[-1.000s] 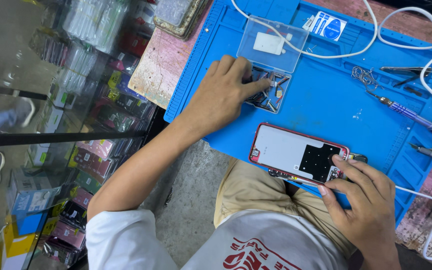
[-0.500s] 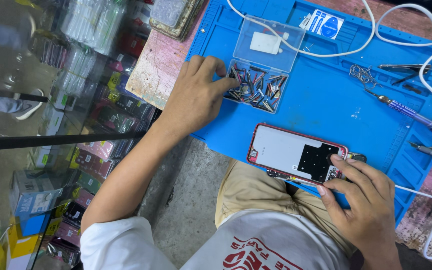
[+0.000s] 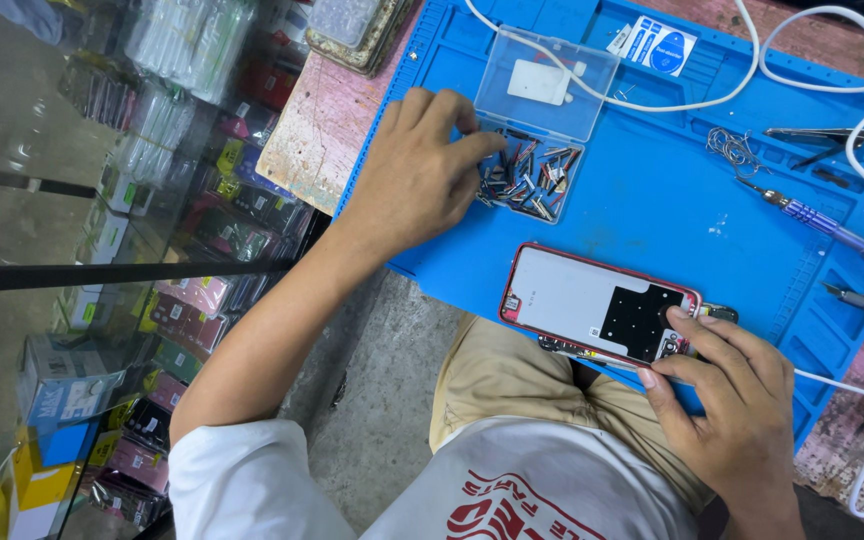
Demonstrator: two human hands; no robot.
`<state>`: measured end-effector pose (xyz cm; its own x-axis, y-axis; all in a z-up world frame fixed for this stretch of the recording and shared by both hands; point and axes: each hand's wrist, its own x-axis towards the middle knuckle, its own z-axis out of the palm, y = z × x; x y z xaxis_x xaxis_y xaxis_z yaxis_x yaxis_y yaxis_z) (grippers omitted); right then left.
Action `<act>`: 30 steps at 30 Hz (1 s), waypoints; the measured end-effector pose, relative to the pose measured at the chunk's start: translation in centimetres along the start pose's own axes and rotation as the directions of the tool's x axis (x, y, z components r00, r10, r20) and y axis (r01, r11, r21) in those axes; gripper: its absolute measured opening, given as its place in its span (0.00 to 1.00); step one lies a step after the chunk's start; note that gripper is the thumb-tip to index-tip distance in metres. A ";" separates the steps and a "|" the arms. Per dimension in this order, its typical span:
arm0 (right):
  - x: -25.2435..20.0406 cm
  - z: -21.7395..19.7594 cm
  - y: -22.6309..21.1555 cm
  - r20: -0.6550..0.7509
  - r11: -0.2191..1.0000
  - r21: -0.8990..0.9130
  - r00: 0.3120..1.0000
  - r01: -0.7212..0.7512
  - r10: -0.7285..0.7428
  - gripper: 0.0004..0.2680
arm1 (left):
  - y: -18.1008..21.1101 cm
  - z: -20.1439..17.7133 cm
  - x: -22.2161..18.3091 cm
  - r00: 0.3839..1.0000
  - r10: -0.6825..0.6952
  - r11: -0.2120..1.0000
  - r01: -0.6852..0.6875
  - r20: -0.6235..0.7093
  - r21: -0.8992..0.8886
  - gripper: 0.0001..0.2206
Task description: The person performs a mobile phone repair by removing small components from the internal chassis and handling the screen assembly by hand on a blue workspace.
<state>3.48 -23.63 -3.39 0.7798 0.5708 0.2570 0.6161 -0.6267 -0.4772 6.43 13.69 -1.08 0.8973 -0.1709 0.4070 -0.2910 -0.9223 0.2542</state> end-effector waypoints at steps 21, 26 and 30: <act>0.1 -0.1 -0.1 0.006 1.000 -0.005 1.000 -0.003 0.003 0.05 | 0.7 -1.1 -1.6 0.996 -0.086 0.996 0.086 0.018 0.003 0.11; 0.1 -0.1 -0.1 0.003 1.000 -0.008 1.000 0.000 0.000 0.05 | 1.0 -1.0 -1.6 0.997 -0.069 0.996 0.071 0.042 -0.058 0.12; 0.1 -0.1 -0.1 0.001 1.000 -0.005 1.000 -0.002 0.002 0.05 | 0.9 -0.6 -1.2 0.999 -0.026 0.997 0.028 0.026 -0.066 0.14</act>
<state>3.46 -23.57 -3.26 0.7809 0.5701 0.2553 0.6151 -0.6304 -0.4735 4.89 13.26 -0.82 0.9131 -0.1558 0.3768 -0.2869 -0.9021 0.3224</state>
